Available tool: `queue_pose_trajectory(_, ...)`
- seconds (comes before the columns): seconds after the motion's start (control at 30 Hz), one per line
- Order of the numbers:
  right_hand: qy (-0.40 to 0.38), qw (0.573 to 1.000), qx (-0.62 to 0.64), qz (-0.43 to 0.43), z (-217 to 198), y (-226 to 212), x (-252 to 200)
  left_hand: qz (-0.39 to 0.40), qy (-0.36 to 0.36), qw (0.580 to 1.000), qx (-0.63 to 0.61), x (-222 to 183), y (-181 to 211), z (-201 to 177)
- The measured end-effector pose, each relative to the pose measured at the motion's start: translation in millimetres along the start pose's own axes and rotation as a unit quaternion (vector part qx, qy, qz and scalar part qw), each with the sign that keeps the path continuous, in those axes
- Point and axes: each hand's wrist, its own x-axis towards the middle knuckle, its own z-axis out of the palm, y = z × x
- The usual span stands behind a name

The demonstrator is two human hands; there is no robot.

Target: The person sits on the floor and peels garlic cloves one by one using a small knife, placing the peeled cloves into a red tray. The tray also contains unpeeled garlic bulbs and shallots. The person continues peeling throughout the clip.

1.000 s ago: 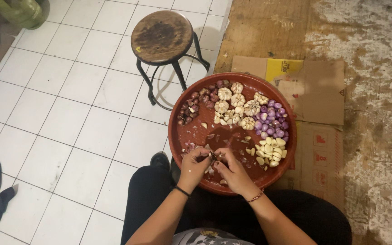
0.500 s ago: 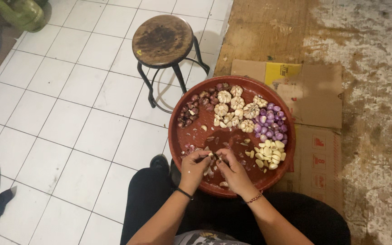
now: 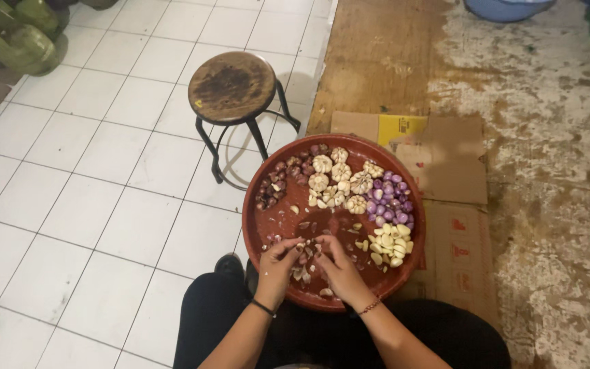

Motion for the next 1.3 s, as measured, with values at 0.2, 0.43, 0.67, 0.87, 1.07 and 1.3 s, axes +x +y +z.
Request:
queue_pose_trajectory(0.2,-0.073,0.997,-0.002,0.013,1.3,-11.5,-7.2,-0.02,-0.012,1.0,0.0,3.0,-5.9,-6.7)
queue_pose_trajectory(0.43,-0.087,0.995,-0.021,0.035,-1.3,-17.7,-6.9,-0.039,-0.035,0.996,-0.07,0.8,6.3,-0.3)
queue_pose_trajectory(0.67,-0.081,0.992,-0.005,0.1,-1.0,-13.5,-4.8,-0.078,0.0,0.994,-0.081,-3.2,13.2,9.9)
queue_pose_trajectory(0.87,-0.068,0.991,0.081,0.086,-0.6,-6.3,-4.3,-0.107,0.011,0.99,-0.091,-2.0,11.7,13.2)
queue_pose_trajectory(1.07,-0.073,0.981,0.118,0.138,-3.9,-3.8,-4.8,-0.107,-0.008,0.991,-0.083,0.0,11.3,10.5)
queue_pose_trajectory(1.3,-0.056,0.98,0.134,0.133,0.8,-1.9,-8.2,-0.131,-0.018,0.985,-0.107,-0.7,2.8,7.0)
